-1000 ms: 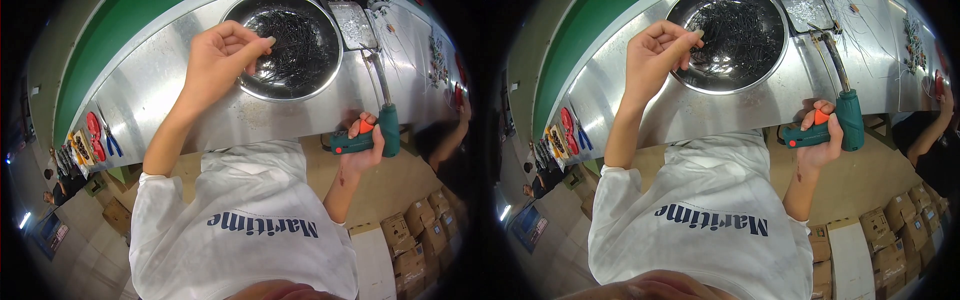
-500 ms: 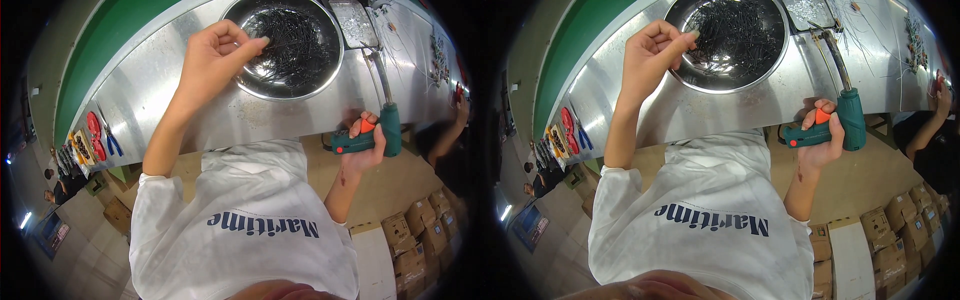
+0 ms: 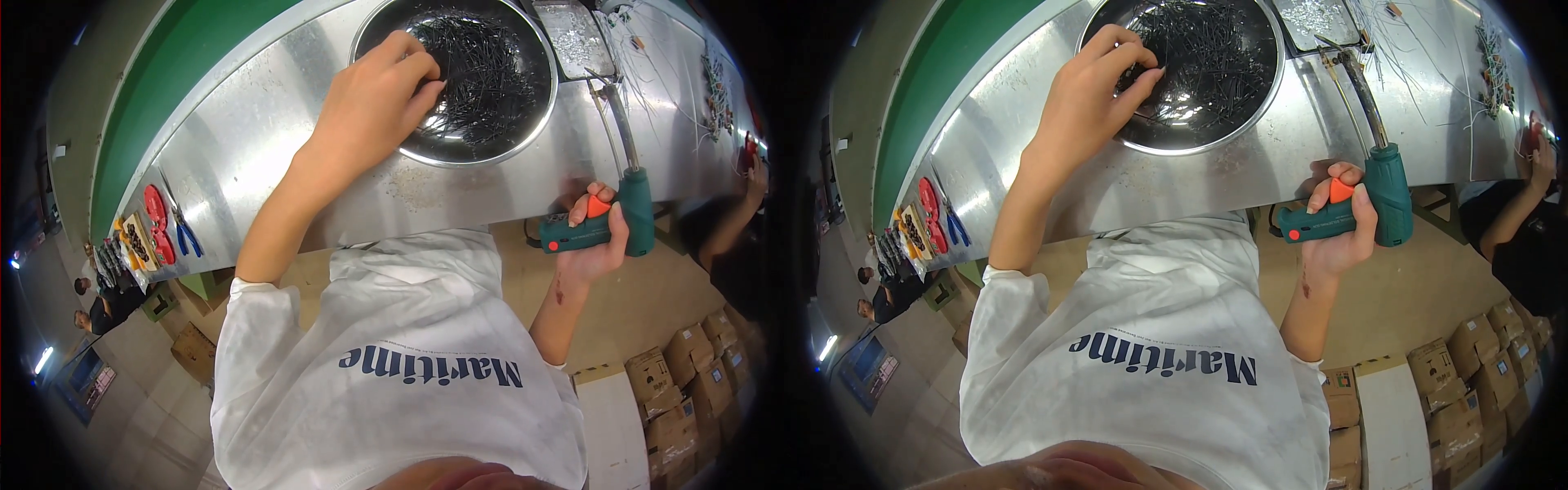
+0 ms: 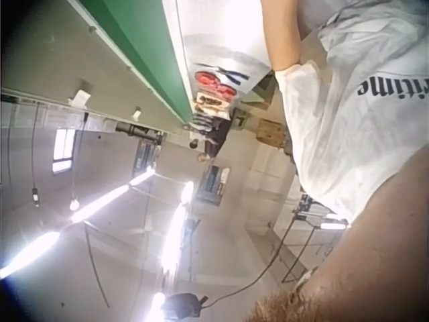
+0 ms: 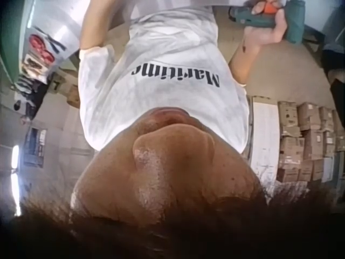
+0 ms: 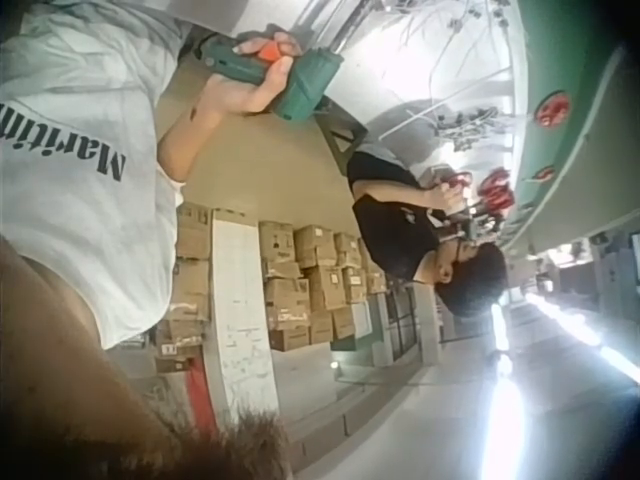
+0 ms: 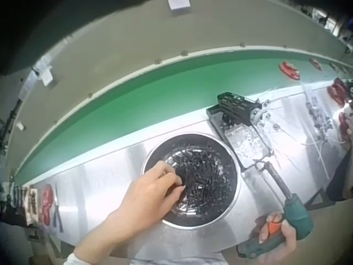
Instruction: Soldering wires and electronic components onto a printed circuit board.
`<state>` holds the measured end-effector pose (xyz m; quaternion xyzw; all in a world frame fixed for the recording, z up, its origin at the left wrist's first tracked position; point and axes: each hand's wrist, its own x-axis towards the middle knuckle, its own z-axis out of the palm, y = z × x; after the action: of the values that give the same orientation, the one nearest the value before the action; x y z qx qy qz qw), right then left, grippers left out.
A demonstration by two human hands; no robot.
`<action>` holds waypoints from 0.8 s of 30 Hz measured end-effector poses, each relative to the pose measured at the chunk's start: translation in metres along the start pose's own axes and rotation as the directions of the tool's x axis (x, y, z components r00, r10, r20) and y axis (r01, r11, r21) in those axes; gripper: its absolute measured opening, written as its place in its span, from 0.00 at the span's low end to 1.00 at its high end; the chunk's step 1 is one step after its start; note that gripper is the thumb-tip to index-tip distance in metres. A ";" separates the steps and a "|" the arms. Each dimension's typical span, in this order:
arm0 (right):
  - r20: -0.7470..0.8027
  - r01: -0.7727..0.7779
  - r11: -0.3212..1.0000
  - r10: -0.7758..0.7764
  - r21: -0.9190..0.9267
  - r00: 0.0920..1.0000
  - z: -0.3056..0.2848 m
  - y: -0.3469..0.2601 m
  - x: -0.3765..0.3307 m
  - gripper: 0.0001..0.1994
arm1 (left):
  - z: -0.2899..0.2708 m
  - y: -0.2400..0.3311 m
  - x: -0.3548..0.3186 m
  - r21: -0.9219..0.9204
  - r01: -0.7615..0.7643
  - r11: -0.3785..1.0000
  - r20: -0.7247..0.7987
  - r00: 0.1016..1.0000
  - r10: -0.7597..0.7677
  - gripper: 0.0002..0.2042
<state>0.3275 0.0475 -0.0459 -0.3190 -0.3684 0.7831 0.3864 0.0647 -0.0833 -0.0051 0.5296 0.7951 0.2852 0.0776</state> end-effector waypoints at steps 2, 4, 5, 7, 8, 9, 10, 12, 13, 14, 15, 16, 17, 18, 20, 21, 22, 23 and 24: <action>0.001 -0.004 1.000 0.004 0.005 1.000 0.001 0.000 0.000 0.12 | 0.002 -0.003 0.000 -0.019 -0.005 1.000 0.000 1.000 0.005 0.04; -0.001 -0.003 1.000 0.003 -0.004 1.000 0.001 0.000 0.000 0.13 | 0.000 -0.004 -0.001 -0.039 -0.009 0.999 0.001 1.000 0.009 0.04; -0.003 -0.002 1.000 0.002 -0.003 1.000 0.001 0.000 -0.001 0.13 | -0.002 -0.002 -0.002 -0.083 0.022 0.996 0.010 1.000 -0.021 0.04; -0.006 -0.006 1.000 0.006 -0.009 1.000 0.002 0.000 -0.001 0.13 | -0.006 0.000 -0.002 -0.127 0.053 0.991 0.022 0.998 -0.051 0.04; -0.007 -0.007 1.000 0.007 -0.008 1.000 0.001 0.000 -0.001 0.13 | -0.008 0.001 -0.002 -0.177 0.049 0.983 0.007 0.999 -0.049 0.04; 0.000 -0.004 1.000 0.004 0.002 1.000 -0.001 0.001 -0.001 0.13 | -0.010 0.002 -0.002 -0.226 0.044 0.973 -0.007 0.999 -0.047 0.03; 0.008 -0.002 1.000 0.002 0.012 1.000 -0.001 0.001 -0.001 0.13 | -0.013 0.003 -0.002 -0.225 0.044 0.973 -0.007 0.999 -0.047 0.03; 0.008 0.001 1.000 -0.001 0.011 1.000 -0.001 0.001 -0.001 0.13 | -0.018 0.006 -0.002 -0.295 0.152 0.943 0.072 0.988 -0.137 0.03; 0.011 0.003 1.000 -0.003 0.008 1.000 -0.001 0.001 -0.001 0.13 | -0.016 0.004 -0.003 -0.294 0.152 0.944 0.070 0.988 -0.137 0.03; 0.013 0.004 1.000 -0.004 0.009 1.000 0.000 0.001 -0.001 0.13 | -0.013 0.001 -0.005 -0.392 0.186 0.901 0.058 0.982 -0.178 0.05; 0.013 -0.002 1.000 0.002 0.011 1.000 0.001 0.000 -0.001 0.13 | -0.011 0.000 -0.006 -0.486 0.215 0.847 0.050 0.975 -0.219 0.06; 0.011 -0.008 1.000 0.008 0.014 1.000 0.001 0.000 -0.001 0.13 | -0.012 0.001 -0.005 -0.486 0.214 0.847 0.051 0.975 -0.217 0.06; 0.010 -0.007 1.000 0.007 0.014 1.000 0.001 0.000 -0.001 0.13 | -0.013 0.003 -0.006 -0.571 0.282 0.771 0.110 0.957 -0.268 0.06; 0.010 -0.005 1.000 0.005 0.013 1.000 0.000 0.001 -0.001 0.13 | -0.015 0.005 -0.006 -0.645 0.347 0.681 0.175 0.934 -0.311 0.06; 0.009 -0.005 1.000 0.005 0.010 1.000 0.000 0.001 -0.001 0.13 | -0.018 0.011 -0.004 -0.683 0.373 0.628 0.197 0.922 -0.334 0.06; 0.006 -0.004 1.000 0.004 0.011 1.000 0.001 0.000 -0.001 0.12 | -0.019 0.012 -0.004 -0.718 0.397 0.572 0.219 0.909 -0.356 0.06; 0.006 -0.003 1.000 0.003 0.011 1.000 0.001 0.000 -0.001 0.12 | -0.019 0.011 -0.004 -0.718 0.397 0.572 0.218 0.908 -0.357 0.06; 0.007 -0.004 1.000 0.004 0.011 1.000 0.001 0.000 -0.001 0.12 | -0.018 0.010 -0.005 -0.714 0.374 0.593 0.197 0.919 -0.342 0.06; 0.006 -0.006 1.000 0.006 0.013 1.000 0.001 0.000 -0.001 0.12 | -0.018 0.008 -0.006 -0.708 0.350 0.613 0.176 0.929 -0.327 0.06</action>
<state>0.3269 0.0462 -0.0451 -0.3153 -0.3633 0.7876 0.3850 0.0662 -0.0928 0.0130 0.2989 0.6993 0.5499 0.3453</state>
